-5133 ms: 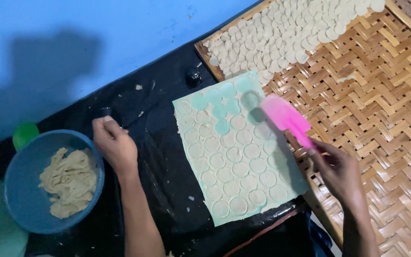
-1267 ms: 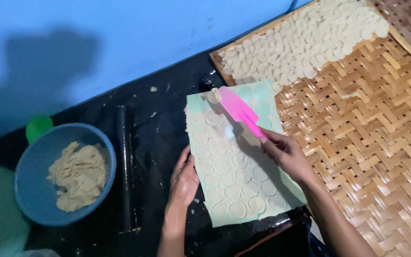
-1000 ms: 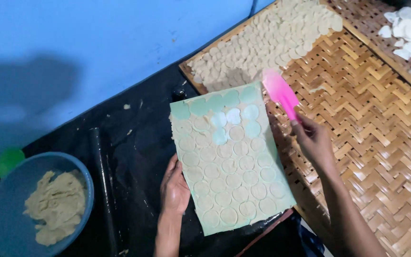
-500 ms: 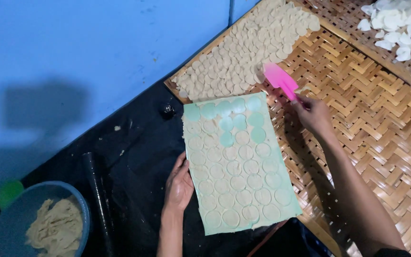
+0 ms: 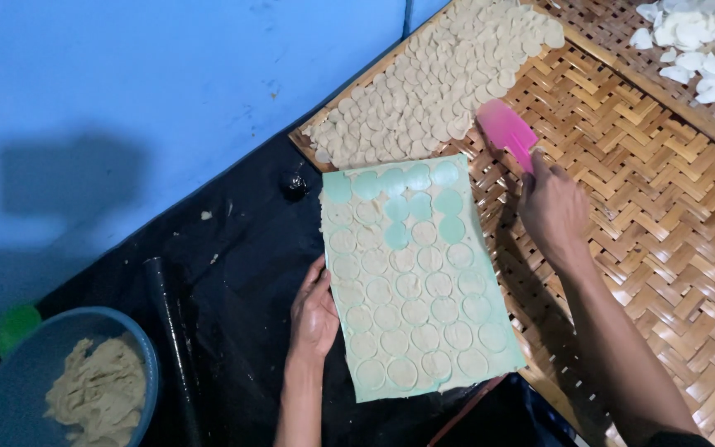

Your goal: The person is seen scraping off the remains of some dough-like substance using a pink spatula and placing them onto a bamboo tray.

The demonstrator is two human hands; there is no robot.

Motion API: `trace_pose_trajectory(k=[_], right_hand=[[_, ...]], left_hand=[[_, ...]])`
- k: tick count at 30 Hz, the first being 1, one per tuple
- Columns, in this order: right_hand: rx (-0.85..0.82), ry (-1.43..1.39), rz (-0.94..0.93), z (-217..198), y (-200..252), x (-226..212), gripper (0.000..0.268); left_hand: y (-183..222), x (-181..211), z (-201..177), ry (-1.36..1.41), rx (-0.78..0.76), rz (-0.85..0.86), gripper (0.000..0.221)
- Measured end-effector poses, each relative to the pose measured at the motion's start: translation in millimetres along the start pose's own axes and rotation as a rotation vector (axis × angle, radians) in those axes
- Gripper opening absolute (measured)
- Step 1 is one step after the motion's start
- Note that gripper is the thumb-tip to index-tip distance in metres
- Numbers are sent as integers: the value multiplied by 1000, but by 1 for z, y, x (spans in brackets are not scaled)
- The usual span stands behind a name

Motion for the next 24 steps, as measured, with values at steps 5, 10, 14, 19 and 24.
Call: trace_pose_trajectory(k=[5, 10, 14, 19, 24], right_hand=[[108, -137, -109, -26, 42, -23, 41], [-179, -424, 1, -12, 86, -48, 41], [-189, -313, -174, -5, 111, -70, 42], [-167, -299, -204, -10, 123, -83, 43], [-168, -223, -236, -9, 129, -90, 43]], left_hand=[[-10, 15, 2, -21, -15, 4, 44], [-17, 15, 0, -19, -107, -19, 49], [-13, 16, 7, -4, -174, -5, 52], [-9, 21, 17, -12, -212, 10, 53], [-11, 18, 10, -15, -188, 11, 52]])
Point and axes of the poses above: each hand's wrist, its own y-axis away from the middle knuckle, its own z-axis out of the palm, x = y × z, the point moved 8 cm from there along -y, towards the middle knuckle, and after that the axes turned 1 degree about -z, right-handed, at the moved point
